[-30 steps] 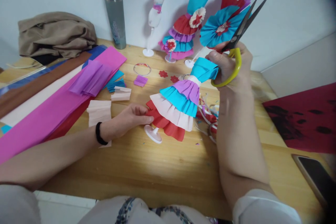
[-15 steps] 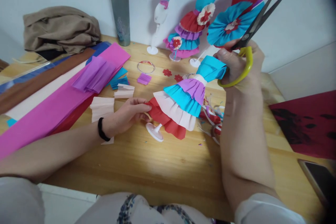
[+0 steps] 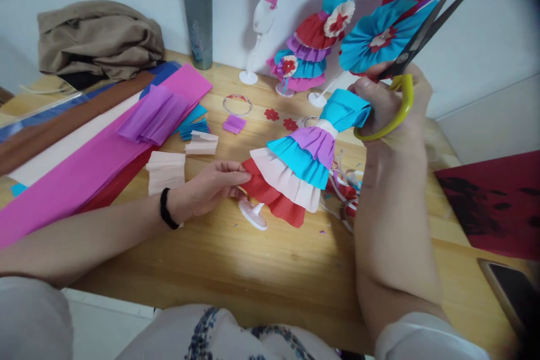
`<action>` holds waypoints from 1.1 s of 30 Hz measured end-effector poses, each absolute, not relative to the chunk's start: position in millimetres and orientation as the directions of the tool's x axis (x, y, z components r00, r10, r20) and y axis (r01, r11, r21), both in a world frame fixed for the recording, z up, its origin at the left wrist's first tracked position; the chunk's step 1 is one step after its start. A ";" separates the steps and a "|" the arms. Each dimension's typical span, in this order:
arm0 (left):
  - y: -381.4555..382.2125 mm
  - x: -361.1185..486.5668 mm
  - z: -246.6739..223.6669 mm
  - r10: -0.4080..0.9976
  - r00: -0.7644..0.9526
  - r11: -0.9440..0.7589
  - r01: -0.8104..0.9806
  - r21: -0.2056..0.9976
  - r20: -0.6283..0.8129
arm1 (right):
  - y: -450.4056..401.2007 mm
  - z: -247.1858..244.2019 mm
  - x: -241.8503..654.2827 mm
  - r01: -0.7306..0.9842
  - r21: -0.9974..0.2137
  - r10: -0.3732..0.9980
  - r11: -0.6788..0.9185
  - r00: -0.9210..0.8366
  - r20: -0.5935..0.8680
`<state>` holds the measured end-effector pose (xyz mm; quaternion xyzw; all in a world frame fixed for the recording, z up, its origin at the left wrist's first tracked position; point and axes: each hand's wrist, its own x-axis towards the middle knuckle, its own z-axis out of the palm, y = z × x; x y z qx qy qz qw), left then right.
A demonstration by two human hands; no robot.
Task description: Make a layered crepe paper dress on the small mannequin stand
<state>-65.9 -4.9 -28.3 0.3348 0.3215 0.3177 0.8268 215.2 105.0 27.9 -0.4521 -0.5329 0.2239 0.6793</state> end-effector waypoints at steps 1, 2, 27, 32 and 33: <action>-4.8 -65.7 -28.3 0.733 0.599 0.586 -0.316 0.746 -0.322 | 105.2 27.9 215.5 0.173 -0.851 0.786 0.496 0.328 0.525; -4.6 -65.5 -28.4 0.727 0.606 0.598 -0.330 0.730 -0.322 | 105.0 28.1 215.2 0.161 -0.850 0.785 0.502 0.327 0.526; -10.0 -64.6 -21.6 0.710 0.616 0.629 -0.338 0.700 -0.341 | 103.2 28.4 206.4 0.062 -0.839 0.786 0.541 0.319 0.531; -10.3 -63.7 -19.5 0.743 0.585 0.598 -0.365 0.713 -0.324 | 100.6 32.1 205.0 0.066 -0.834 0.779 0.548 0.322 0.538; -10.0 -63.6 -20.4 0.754 0.566 0.589 -0.356 0.725 -0.334 | 99.8 33.5 204.3 0.057 -0.835 0.778 0.548 0.330 0.534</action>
